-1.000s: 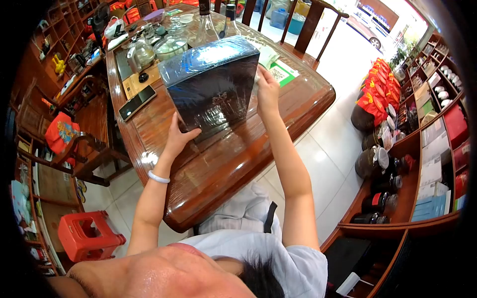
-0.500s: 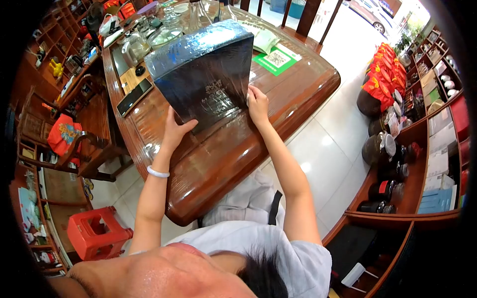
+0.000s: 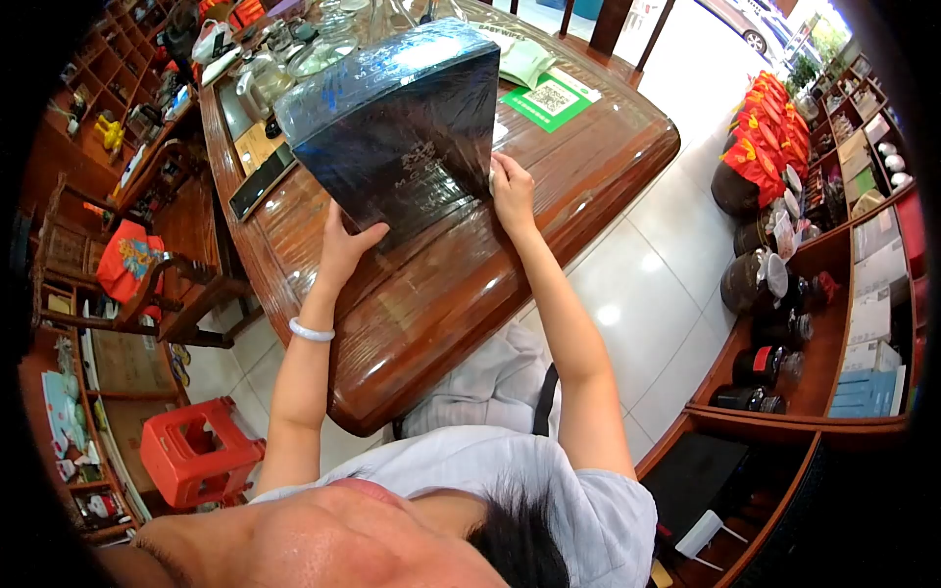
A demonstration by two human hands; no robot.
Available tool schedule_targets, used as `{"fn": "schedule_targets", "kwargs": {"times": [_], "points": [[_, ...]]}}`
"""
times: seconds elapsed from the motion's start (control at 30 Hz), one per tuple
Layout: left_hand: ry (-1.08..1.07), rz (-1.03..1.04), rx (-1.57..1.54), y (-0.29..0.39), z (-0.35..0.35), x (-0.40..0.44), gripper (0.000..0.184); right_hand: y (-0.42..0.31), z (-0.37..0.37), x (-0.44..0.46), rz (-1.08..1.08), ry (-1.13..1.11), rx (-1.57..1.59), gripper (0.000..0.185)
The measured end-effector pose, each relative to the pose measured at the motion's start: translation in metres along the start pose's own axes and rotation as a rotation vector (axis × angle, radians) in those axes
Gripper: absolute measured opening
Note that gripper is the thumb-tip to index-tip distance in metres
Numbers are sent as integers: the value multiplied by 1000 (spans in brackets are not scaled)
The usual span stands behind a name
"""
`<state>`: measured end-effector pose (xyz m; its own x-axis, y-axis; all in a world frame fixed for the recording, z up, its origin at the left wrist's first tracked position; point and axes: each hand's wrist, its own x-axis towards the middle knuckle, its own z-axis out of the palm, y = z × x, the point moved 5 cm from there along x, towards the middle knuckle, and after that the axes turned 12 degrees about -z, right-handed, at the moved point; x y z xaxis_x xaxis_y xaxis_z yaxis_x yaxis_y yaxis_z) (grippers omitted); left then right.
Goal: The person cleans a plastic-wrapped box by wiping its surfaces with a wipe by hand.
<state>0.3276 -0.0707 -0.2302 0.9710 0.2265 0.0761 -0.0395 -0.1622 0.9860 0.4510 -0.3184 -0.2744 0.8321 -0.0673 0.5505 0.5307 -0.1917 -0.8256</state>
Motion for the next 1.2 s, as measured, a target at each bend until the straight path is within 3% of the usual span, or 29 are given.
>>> {"fn": "schedule_targets", "kwargs": {"times": [0.1, 0.3, 0.4, 0.6, 0.83, 0.97, 1.03, 1.2], "points": [[4, 9, 12, 1, 0, -1, 70, 3, 0, -1, 110, -23, 29, 22], [-17, -31, -5, 4, 1, -2, 69, -10, -2, -1, -24, 58, 57, 23], [-18, -12, -12, 3, 1, -1, 69, -10, -5, -4, 62, 115, 138, 22], [2, -6, 29, 9, 1, -4, 68, -19, -13, -5, 25, 182, 215, 23], [-14, 7, 6, 4, 1, -2, 69, -24, -14, -10, 121, 119, 320, 18], [-9, -2, -3, 3, 0, -2, 69, -44, -7, -12, -76, 66, 152, 14], [2, -4, 8, 2, 0, -1, 69, -68, -4, -11, -416, -4, 21, 14], [0, -7, 7, 5, 0, -3, 69, -85, 2, -16, -578, -91, -37, 13]]}}
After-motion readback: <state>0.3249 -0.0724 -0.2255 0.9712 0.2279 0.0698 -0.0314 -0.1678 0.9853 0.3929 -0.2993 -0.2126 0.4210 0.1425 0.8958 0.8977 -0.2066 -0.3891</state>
